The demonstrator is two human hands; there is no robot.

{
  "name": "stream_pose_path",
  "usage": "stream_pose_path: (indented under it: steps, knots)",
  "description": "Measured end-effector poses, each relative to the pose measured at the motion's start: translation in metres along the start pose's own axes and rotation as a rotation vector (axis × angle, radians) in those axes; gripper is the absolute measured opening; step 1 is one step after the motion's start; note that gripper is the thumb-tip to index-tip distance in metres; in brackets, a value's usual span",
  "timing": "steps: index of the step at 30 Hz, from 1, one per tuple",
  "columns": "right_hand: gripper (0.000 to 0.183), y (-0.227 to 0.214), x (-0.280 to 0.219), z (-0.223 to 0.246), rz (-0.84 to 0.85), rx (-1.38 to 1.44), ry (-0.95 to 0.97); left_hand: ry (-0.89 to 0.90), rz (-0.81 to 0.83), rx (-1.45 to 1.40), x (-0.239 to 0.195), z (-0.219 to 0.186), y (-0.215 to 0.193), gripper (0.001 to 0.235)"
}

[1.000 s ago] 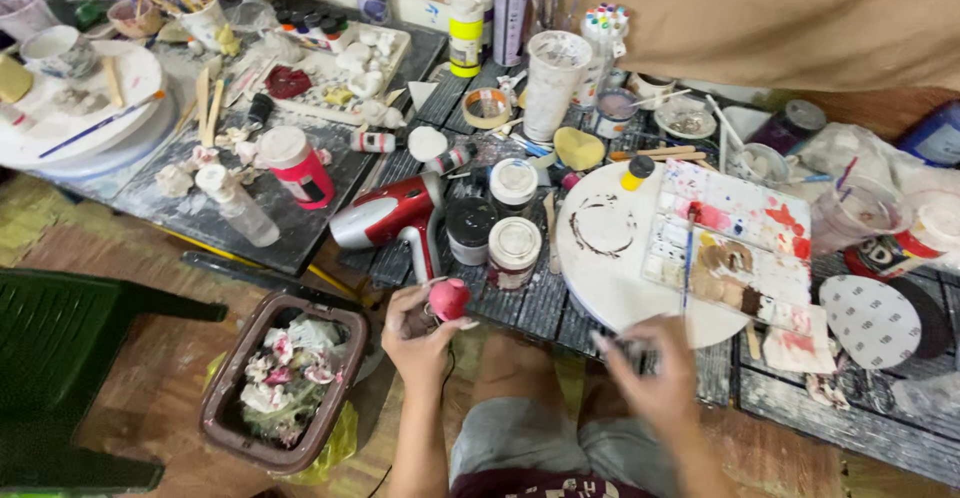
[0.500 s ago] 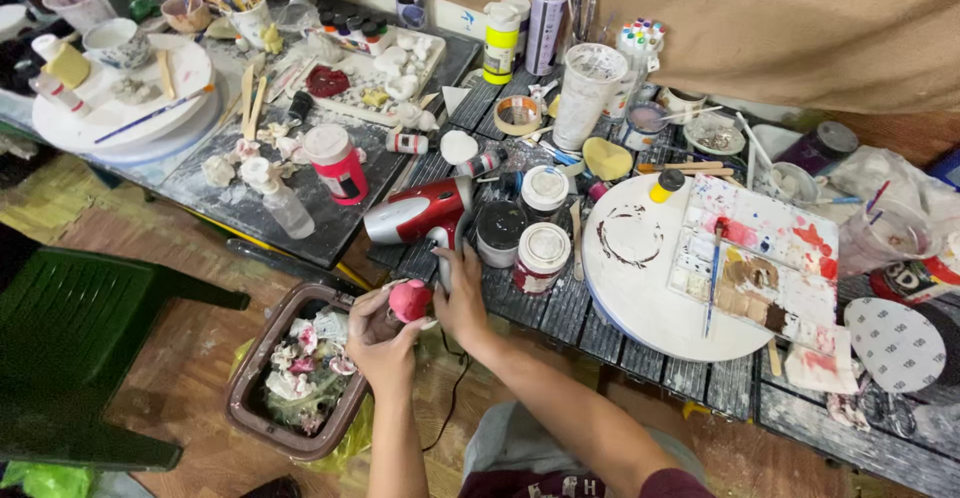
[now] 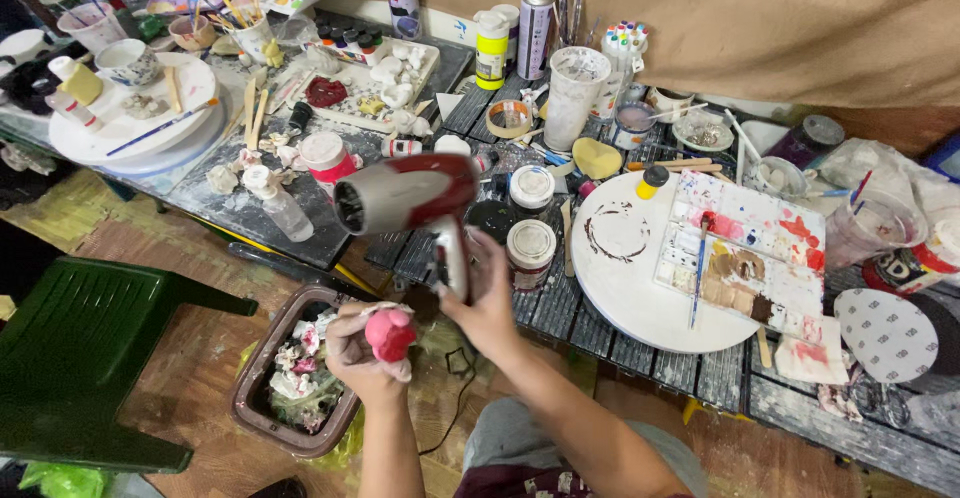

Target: The person paints a small pink flower-shaped craft with red paint using a brush, then dries it with a hair dryer. They repeat the painting and drying steps, then attach a small white piece to the flower.

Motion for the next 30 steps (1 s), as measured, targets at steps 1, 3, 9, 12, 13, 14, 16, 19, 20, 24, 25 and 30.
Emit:
stream_pose_path:
  steps: [1,3,9,12,13,14,16,19,20,24,25,30]
  knots:
    - [0.081,-0.004,0.004,0.020,0.015,0.036,-0.041,-0.012,-0.034,-0.017,-0.001,-0.001,0.004,0.057]
    - [0.080,-0.023,0.004,0.054,-0.044,0.000,-0.003,-0.082,-0.076,-0.126,-0.007,0.000,0.014,0.051]
    - [0.054,-0.136,-0.014,0.126,-0.301,0.275,0.030,-0.130,0.242,-0.010,-0.018,0.011,0.075,0.072]
    - [0.051,-0.213,-0.043,0.169,-0.502,0.189,-0.020,-0.288,0.289,0.068,-0.037,0.041,0.112,0.071]
    - [0.047,-0.234,-0.052,0.185,-0.511,0.147,-0.065,-0.356,0.302,0.098,-0.044,0.053,0.125,0.069]
    - [0.042,-0.254,-0.062,0.201,-0.517,0.105,-0.114,-0.420,0.317,0.125,-0.050,0.064,0.137,0.066]
    - [0.045,-0.283,-0.081,0.230,-0.513,0.051,-0.126,-0.361,0.388,0.186,-0.062,0.076,0.163,0.061]
    - [0.047,-0.313,-0.100,0.252,-0.555,0.226,-0.110,-0.167,0.506,0.356,-0.063,0.088,0.198,0.059]
    - [0.044,-0.322,-0.110,0.259,-0.606,0.095,-0.103,-0.099,0.546,0.433,-0.067,0.091,0.204,0.058]
    - [0.036,-0.346,-0.134,0.273,-0.770,-0.342,-0.064,-0.150,0.583,0.538,-0.077,0.110,0.228,0.057]
    - [0.048,-0.349,-0.135,0.275,-0.800,-0.429,-0.064,-0.116,0.592,0.558,-0.078,0.111,0.234,0.056]
    - [0.056,-0.344,-0.136,0.269,-0.550,-0.915,-0.091,-0.096,0.581,0.594,-0.092,0.115,0.243,0.051]
Point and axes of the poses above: each hand's wrist, its own x-axis towards the middle knuckle, its own y-axis out of the palm, z = x × y, the point moved 4 cm from there along x, towards the middle knuckle, and after that the axes turned 11 degrees about -y, right-handed, at the moved point
